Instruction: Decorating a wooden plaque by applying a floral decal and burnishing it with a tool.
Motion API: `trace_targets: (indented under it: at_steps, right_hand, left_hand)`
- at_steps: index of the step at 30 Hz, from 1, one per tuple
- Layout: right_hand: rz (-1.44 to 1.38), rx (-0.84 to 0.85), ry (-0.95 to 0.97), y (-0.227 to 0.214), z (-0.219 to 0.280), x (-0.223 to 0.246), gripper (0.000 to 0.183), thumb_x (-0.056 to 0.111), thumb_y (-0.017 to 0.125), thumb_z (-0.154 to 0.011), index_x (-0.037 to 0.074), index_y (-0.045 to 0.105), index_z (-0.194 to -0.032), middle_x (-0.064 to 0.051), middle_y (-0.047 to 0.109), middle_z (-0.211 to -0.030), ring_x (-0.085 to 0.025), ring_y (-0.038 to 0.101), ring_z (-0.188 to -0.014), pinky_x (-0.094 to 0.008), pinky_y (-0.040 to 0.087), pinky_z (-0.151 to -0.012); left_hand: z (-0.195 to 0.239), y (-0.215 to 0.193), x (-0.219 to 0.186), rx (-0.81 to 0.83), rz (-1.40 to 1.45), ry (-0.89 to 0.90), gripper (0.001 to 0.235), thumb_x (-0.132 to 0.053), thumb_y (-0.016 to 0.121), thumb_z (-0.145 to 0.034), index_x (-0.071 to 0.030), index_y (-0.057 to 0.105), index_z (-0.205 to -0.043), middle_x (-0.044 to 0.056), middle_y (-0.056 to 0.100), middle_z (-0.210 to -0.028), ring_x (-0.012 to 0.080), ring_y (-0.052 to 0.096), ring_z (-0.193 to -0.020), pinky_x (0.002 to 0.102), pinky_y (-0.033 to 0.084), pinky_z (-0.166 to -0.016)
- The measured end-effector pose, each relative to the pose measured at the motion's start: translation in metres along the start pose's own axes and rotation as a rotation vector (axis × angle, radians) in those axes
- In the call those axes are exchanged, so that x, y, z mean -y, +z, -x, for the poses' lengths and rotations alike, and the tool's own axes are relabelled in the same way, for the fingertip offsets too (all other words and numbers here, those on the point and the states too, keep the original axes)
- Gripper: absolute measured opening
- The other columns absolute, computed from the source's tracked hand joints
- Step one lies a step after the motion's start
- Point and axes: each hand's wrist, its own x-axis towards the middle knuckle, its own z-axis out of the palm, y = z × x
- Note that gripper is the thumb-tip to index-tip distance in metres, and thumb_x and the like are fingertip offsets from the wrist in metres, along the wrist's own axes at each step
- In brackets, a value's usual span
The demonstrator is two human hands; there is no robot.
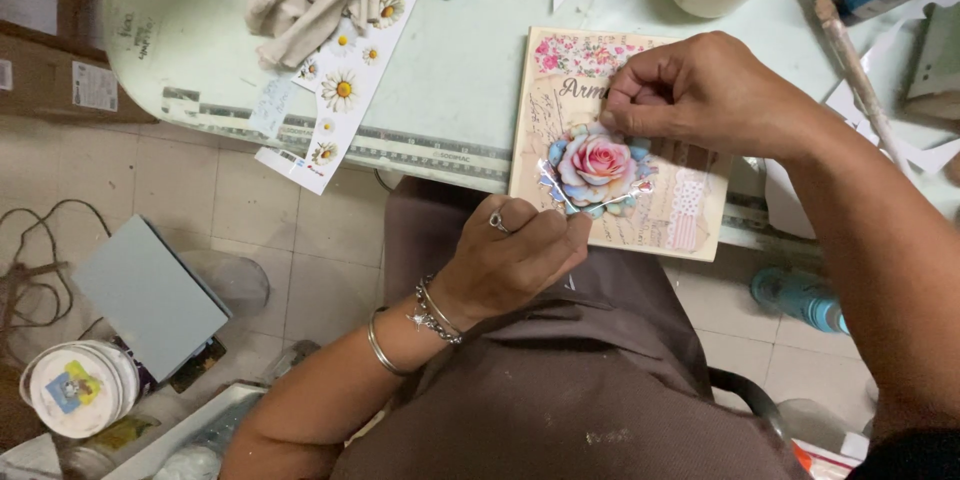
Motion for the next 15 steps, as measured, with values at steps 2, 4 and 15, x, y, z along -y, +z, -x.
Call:
trace_targets:
  at_steps: [2, 4, 15]
  right_hand:
    - [-0.009, -0.001, 0.016, -0.0004, 0.0028, 0.0051, 0.009, 0.017, 0.067, -0.083, 0.009, 0.067, -0.080, -0.003, 0.058, -0.055, -0.010, 0.048, -0.043, -0.024, 0.040, -0.040]
    - [-0.018, -0.002, 0.032, -0.0005, 0.0033, 0.0064, 0.009, 0.016, 0.067, -0.083, 0.008, 0.067, -0.080, -0.004, 0.058, -0.054, -0.011, 0.049, -0.043, -0.024, 0.040, -0.040]
    - [0.052, -0.014, -0.019, -0.0004, -0.0004, -0.0015, 0.008, 0.019, 0.068, -0.082, 0.012, 0.069, -0.082, 0.002, 0.059, -0.059, -0.006, 0.044, -0.050, -0.022, 0.036, -0.045]
  left_hand:
    - [-0.0001, 0.0012, 0.0004, -0.011, -0.012, 0.005, 0.012, -0.016, 0.073, -0.081, -0.014, 0.062, -0.086, -0.002, 0.039, -0.072, 0.0151, 0.039, -0.060, 0.027, 0.032, -0.056]
    - [0.0006, 0.0024, 0.0007, -0.021, -0.023, 0.010, 0.012, -0.016, 0.073, -0.080, -0.014, 0.062, -0.084, -0.002, 0.038, -0.073, 0.0147, 0.037, -0.060, 0.027, 0.032, -0.056]
    - [0.0004, 0.0026, 0.0014, 0.003, -0.033, 0.010, 0.011, -0.018, 0.070, -0.081, -0.015, 0.061, -0.086, -0.002, 0.037, -0.072, 0.0146, 0.038, -0.059, 0.027, 0.032, -0.056]
